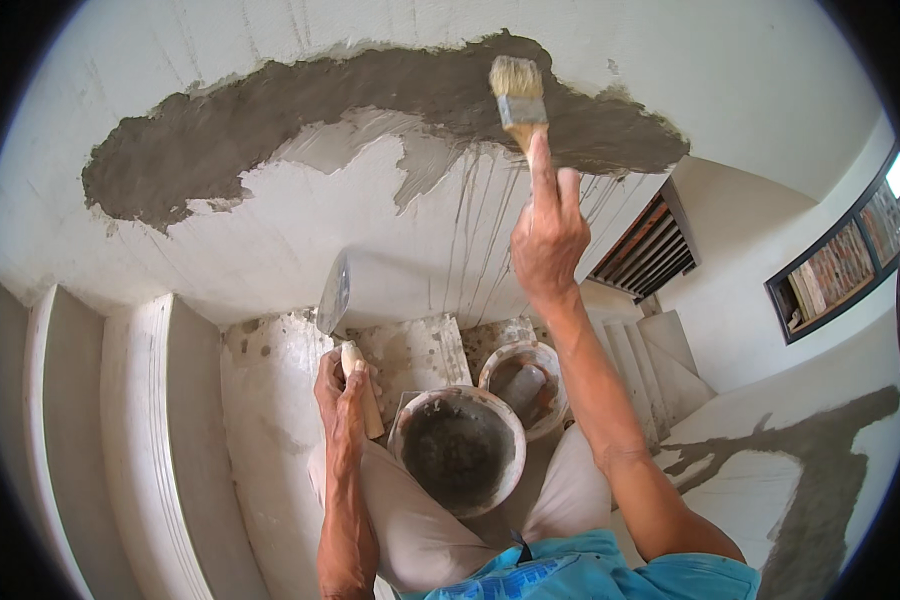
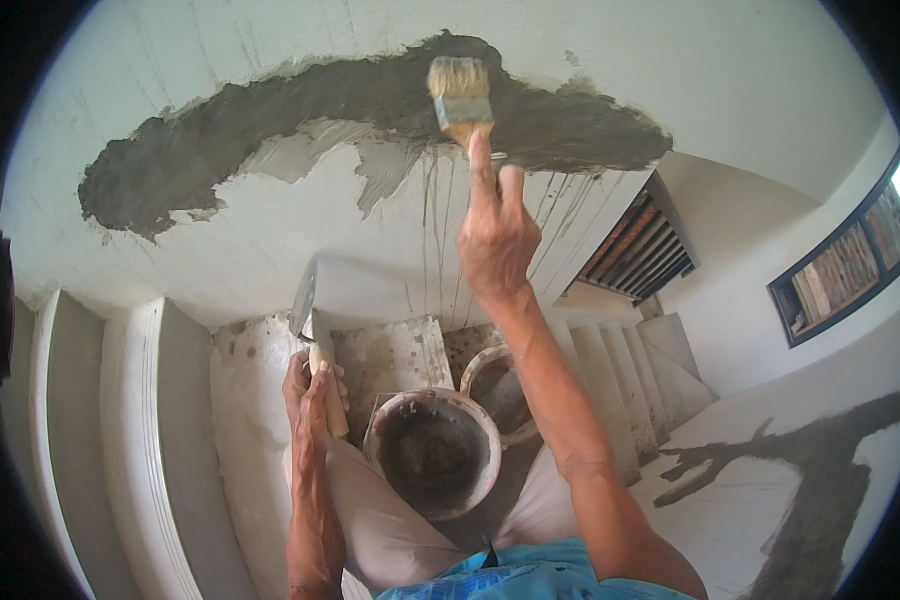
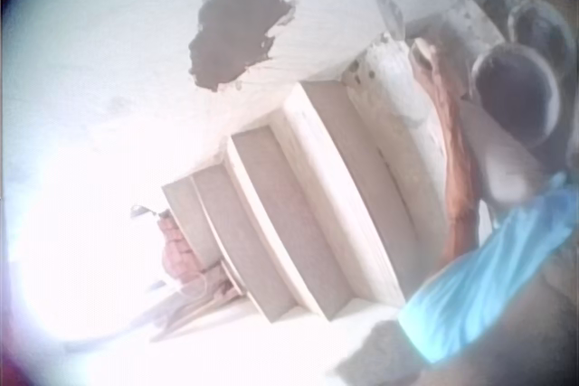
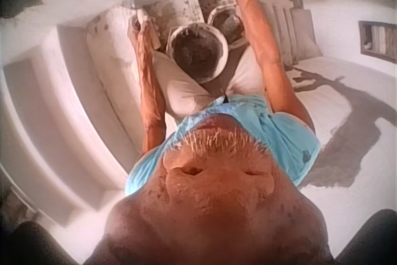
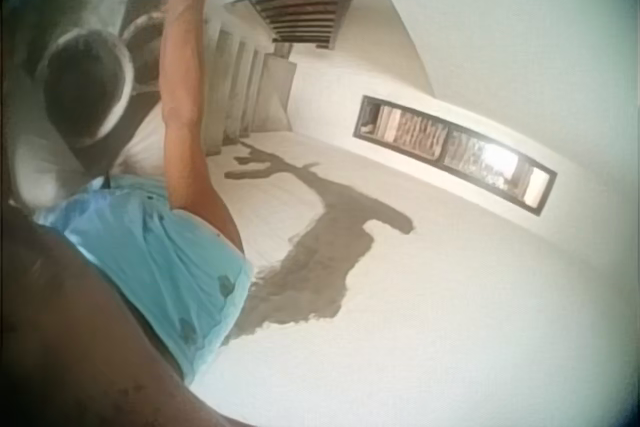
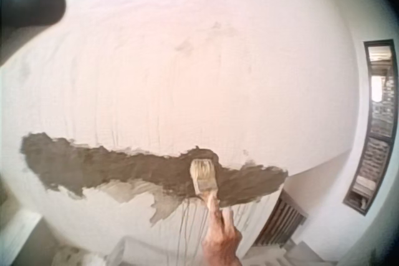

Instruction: The person applies plaster to a curved wall section above a staircase using a trowel and a brush. They scoop plaster from a bucket, spread it on the wall, and smooth it with the brush.

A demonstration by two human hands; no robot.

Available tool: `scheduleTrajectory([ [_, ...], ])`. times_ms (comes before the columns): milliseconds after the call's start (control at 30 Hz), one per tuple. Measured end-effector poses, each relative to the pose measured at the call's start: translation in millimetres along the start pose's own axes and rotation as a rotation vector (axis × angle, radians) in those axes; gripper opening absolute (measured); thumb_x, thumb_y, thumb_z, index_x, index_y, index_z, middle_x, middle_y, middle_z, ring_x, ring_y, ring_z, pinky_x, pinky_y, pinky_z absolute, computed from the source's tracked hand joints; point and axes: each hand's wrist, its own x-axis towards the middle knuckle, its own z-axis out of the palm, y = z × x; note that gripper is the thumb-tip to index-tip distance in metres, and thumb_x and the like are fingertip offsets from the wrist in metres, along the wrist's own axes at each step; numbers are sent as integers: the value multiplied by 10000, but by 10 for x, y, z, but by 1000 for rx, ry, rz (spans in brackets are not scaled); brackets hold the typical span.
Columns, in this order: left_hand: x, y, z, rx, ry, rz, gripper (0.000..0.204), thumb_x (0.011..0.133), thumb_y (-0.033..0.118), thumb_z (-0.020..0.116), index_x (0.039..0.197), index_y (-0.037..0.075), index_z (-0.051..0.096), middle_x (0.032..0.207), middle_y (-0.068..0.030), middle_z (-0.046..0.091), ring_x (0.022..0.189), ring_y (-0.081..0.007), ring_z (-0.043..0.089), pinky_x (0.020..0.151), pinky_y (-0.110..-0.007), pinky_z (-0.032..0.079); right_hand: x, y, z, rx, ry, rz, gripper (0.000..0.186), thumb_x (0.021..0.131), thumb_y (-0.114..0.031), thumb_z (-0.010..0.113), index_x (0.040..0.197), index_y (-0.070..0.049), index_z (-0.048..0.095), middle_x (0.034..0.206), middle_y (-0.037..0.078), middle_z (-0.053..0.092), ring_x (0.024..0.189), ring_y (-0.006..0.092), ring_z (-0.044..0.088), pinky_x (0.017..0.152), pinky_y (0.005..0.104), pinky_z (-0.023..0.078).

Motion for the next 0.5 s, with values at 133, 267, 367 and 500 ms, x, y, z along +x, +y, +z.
scheduleTrajectory([
  [133, 20, -16, 37, -3, -9, 8, 436, 950, 299, 647, 1231, -6, 512, 884, -81, 621, 688, -136, 586, 557, -284, 507, -132, 106, 175, -62, -145, -51, 799, 799, 133, 596, 1541, -86, 392, 853, 61, 479, 585, 159, 572, 439, 280, 531],
  [267, 4, 13, 12, 0, -14, -4, 427, 950, 297, 645, 1223, -5, 516, 878, -79, 621, 687, -136, 587, 562, -288, 509, -508, 25, 15, 31, -279, -79, 811, 791, 126, 609, 1539, -113, 407, 834, 49, 477, 580, 154, 569, 440, 272, 527],
  [367, -1, 25, -1, 4, -1, 8, 431, 947, 300, 651, 1219, -6, 518, 876, -80, 621, 684, -138, 587, 565, -291, 511, -415, 16, -118, 56, -208, -77, 803, 791, 135, 591, 1532, -128, 429, 821, 44, 471, 570, 149, 551, 439, 288, 512],
  [500, 19, -31, 4, 10, 0, 18, 449, 937, 308, 669, 1219, -9, 519, 881, -81, 621, 684, -142, 589, 565, -293, 514, 0, 98, -3, -13, -70, -59, 800, 791, 131, 582, 1532, -126, 429, 816, 41, 469, 559, 147, 542, 431, 300, 506],
])
